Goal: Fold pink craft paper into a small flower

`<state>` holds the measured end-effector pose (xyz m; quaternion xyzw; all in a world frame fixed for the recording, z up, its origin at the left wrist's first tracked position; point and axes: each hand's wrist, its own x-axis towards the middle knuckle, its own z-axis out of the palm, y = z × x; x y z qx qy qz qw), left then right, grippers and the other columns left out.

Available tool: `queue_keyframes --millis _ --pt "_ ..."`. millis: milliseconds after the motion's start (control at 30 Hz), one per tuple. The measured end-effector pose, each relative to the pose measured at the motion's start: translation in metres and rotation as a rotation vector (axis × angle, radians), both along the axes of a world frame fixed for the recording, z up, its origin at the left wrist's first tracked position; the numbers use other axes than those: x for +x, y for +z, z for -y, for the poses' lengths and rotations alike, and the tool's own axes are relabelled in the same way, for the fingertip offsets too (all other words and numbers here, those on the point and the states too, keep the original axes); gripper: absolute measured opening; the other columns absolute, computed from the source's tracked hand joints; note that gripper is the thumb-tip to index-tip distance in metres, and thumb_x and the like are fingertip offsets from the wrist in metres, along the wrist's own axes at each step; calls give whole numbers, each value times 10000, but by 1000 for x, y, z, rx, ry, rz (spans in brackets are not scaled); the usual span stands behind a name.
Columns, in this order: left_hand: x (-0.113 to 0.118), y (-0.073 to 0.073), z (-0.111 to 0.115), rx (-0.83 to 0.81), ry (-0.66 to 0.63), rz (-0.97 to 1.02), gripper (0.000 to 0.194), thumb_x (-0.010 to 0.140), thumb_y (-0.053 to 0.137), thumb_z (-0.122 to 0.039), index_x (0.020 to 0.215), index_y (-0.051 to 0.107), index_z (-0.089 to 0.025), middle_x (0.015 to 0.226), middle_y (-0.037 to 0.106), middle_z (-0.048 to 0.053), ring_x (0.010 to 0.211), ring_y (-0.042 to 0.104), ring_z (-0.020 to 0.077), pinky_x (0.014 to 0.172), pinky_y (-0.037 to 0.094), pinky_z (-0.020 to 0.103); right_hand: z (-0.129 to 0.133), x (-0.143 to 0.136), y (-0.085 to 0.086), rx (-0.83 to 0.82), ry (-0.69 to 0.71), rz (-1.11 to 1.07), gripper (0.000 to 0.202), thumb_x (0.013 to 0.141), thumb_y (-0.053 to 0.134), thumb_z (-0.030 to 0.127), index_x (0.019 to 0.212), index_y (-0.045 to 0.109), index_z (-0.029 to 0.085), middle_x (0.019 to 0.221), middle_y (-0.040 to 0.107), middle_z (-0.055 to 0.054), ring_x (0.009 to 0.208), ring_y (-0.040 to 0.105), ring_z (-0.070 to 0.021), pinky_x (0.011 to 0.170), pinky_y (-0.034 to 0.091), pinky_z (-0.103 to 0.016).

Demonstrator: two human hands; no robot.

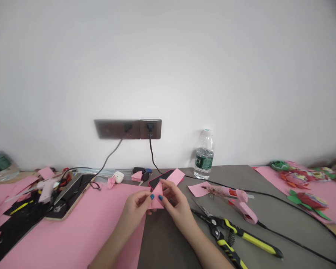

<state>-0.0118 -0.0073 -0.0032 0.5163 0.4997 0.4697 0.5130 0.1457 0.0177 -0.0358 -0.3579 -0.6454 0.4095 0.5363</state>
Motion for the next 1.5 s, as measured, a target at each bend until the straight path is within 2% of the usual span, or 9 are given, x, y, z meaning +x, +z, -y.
queue_keyframes --millis 133,267,433,600,733,967,1100,1267,1500 --pt "0 -2 2 30 -17 -27 312 776 651 -436 615 604 -172 598 466 -19 559 500 140 515 512 233 0 0 1 13 -25 16 376 837 584 210 1212 590 240 918 624 -40 703 564 -163 642 465 -283" --pt "-1 -2 2 62 -43 -80 297 831 582 -404 642 587 -175 633 509 -3 595 543 155 524 509 228 -1 1 0 21 -46 14 312 821 595 196 1129 632 227 806 611 -20 694 564 -169 638 458 -282" --pt "-1 2 2 84 33 -134 272 810 601 -371 623 591 -175 622 539 10 578 561 159 522 507 227 -2 2 0 36 -72 0 307 821 595 179 1122 641 222 822 653 -31 722 598 -178 660 465 -289" --pt "-1 -3 2 80 52 -179 239 825 574 -360 680 611 -174 624 606 26 572 618 177 507 498 227 -3 4 4 120 -92 30 358 805 591 122 1124 684 254 1029 664 -69 739 605 -174 651 474 -297" --pt "-2 -9 1 71 58 -190 262 835 559 -398 738 631 -164 638 641 36 591 648 198 516 509 248 -3 5 5 163 -126 57 320 806 585 109 1061 710 258 1099 653 -79 940 616 -220 741 486 -317" --pt "-3 -10 -1 30 10 -125 286 822 599 -423 876 672 -152 727 698 59 646 698 213 559 542 266 -1 2 4 151 -74 39 214 774 614 96 952 642 211 778 650 -10 693 580 -164 636 445 -264" --pt "-2 -8 -1 -9 -28 -23 306 793 628 -438 835 687 -141 667 660 36 591 649 170 501 520 229 0 3 9 253 -41 61 172 808 556 61 784 633 212 795 652 -31 765 600 -184 675 453 -279" --pt "-3 -8 -3 -12 45 7 311 735 681 -441 717 674 -131 565 537 -19 504 535 116 446 510 212 0 4 11 391 -5 131 256 817 522 2 808 640 229 900 706 -51 884 636 -205 781 479 -331" --pt "-2 -4 -3 -45 99 94 335 677 742 -451 757 725 -126 632 614 9 572 588 137 508 562 241 0 6 13 520 -4 259 274 853 523 5 849 651 246 949 741 -50 875 635 -203 773 496 -357"
